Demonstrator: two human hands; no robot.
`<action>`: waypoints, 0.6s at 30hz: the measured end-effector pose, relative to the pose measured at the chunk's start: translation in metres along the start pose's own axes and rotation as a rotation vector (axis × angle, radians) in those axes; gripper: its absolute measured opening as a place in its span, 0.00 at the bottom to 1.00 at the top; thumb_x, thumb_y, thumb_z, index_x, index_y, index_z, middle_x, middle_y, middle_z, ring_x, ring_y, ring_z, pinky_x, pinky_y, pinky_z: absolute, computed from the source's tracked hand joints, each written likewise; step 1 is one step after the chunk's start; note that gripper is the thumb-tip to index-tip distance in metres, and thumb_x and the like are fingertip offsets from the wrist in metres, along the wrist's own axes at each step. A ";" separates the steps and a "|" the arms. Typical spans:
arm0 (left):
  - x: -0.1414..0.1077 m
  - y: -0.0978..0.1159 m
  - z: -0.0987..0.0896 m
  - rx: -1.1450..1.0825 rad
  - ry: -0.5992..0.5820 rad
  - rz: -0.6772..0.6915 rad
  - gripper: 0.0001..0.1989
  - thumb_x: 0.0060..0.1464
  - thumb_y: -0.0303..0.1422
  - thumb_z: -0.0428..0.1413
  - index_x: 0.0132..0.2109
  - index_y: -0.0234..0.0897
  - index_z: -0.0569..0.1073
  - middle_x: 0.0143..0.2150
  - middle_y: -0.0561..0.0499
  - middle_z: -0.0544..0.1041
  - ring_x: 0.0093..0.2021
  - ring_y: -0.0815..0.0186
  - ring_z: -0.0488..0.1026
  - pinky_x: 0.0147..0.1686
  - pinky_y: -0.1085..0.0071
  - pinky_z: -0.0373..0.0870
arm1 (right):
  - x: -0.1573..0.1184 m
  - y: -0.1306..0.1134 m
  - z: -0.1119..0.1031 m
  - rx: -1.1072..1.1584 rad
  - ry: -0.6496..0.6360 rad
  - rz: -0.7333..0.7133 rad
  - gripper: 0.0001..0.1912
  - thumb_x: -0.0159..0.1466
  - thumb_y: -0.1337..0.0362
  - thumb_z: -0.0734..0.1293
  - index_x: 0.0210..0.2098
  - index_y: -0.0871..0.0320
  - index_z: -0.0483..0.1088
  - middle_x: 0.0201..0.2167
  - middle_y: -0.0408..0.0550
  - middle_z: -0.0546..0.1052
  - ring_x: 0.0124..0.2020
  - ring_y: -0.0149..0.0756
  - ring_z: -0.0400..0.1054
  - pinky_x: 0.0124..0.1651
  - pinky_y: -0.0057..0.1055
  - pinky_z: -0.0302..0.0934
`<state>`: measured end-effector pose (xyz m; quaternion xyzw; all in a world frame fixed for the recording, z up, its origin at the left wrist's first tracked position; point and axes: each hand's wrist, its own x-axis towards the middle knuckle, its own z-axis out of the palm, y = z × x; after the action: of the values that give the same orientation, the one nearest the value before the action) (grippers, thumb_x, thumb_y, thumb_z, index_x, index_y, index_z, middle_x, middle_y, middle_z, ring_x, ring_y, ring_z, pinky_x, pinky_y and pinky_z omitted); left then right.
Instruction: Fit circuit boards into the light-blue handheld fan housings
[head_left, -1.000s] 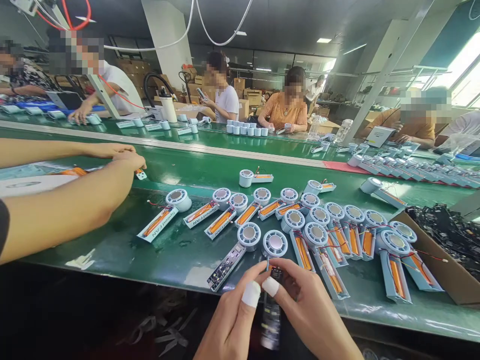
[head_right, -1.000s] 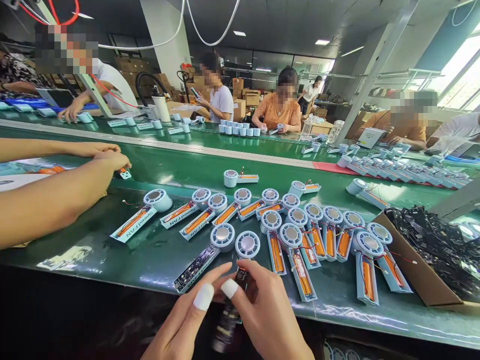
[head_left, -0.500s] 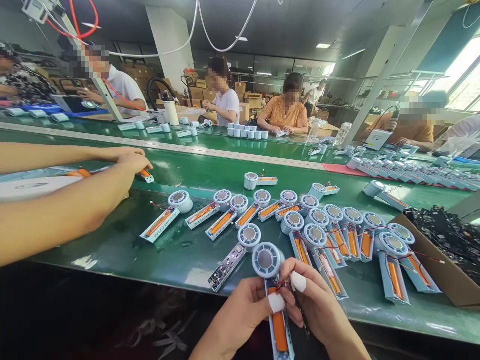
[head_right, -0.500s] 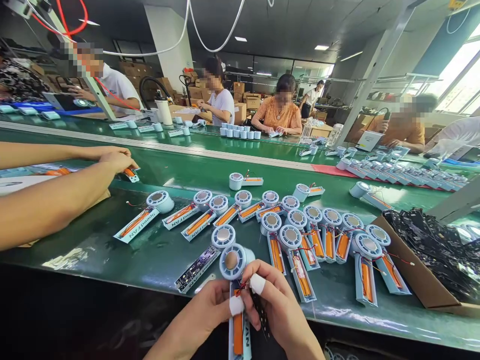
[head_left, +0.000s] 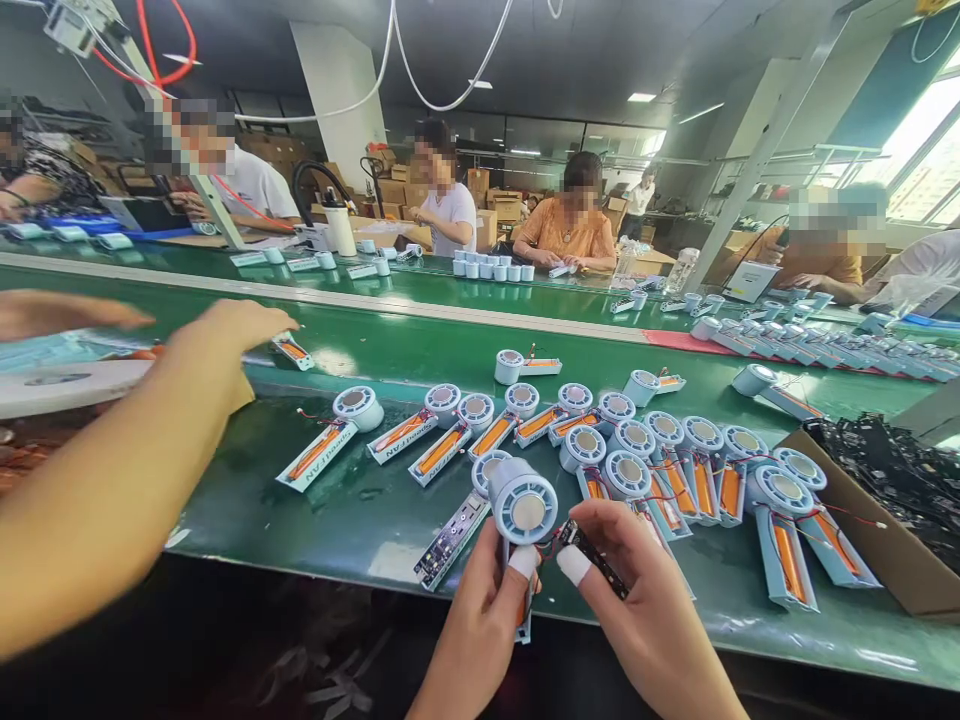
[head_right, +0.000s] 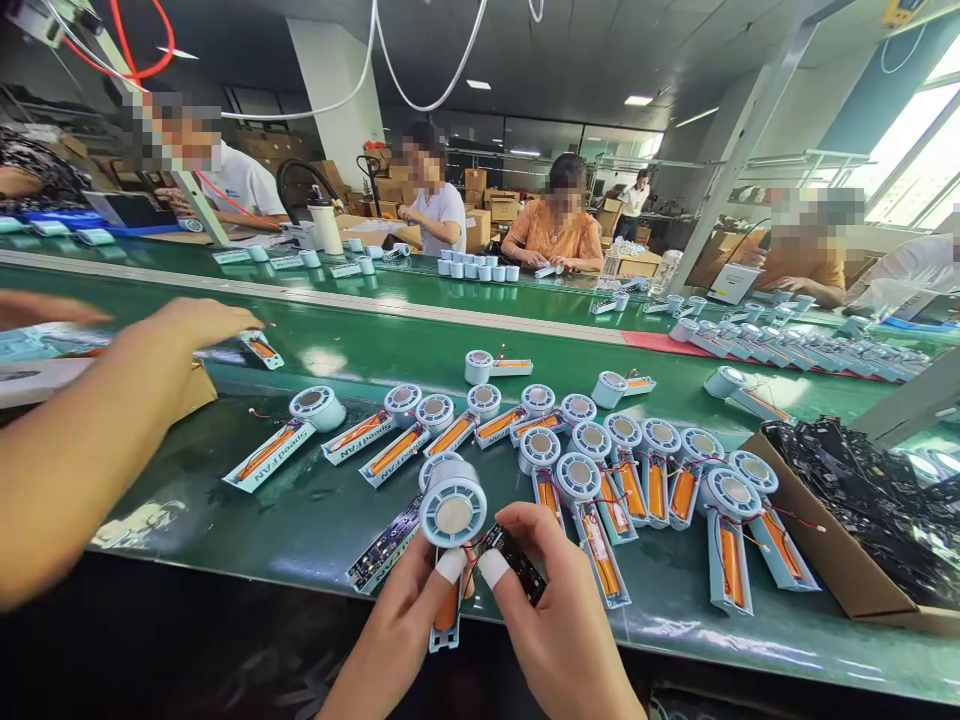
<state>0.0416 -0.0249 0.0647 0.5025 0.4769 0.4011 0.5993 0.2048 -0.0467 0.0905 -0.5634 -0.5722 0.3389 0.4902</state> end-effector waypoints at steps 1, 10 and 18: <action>0.000 0.000 0.000 -0.006 0.000 0.011 0.26 0.63 0.47 0.51 0.63 0.42 0.66 0.54 0.46 0.78 0.55 0.54 0.74 0.55 0.63 0.70 | -0.002 -0.002 0.002 -0.021 0.017 -0.008 0.11 0.66 0.59 0.67 0.47 0.53 0.71 0.44 0.50 0.77 0.47 0.40 0.73 0.50 0.32 0.69; 0.001 0.005 0.001 0.140 -0.086 0.140 0.19 0.62 0.40 0.55 0.57 0.40 0.69 0.57 0.44 0.76 0.55 0.53 0.73 0.55 0.62 0.68 | -0.011 -0.014 0.015 0.234 0.057 0.101 0.15 0.64 0.51 0.70 0.42 0.54 0.69 0.38 0.48 0.77 0.40 0.38 0.75 0.44 0.29 0.71; 0.003 0.015 -0.014 0.214 -0.121 0.134 0.21 0.61 0.46 0.55 0.55 0.38 0.73 0.32 0.52 0.76 0.36 0.59 0.73 0.39 0.68 0.71 | -0.015 0.009 -0.010 -0.027 0.057 0.036 0.14 0.65 0.52 0.69 0.44 0.54 0.70 0.40 0.51 0.78 0.42 0.42 0.76 0.44 0.30 0.72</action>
<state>0.0282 -0.0167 0.0788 0.6178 0.4451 0.3560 0.5417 0.2156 -0.0616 0.0822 -0.5897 -0.5524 0.3237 0.4922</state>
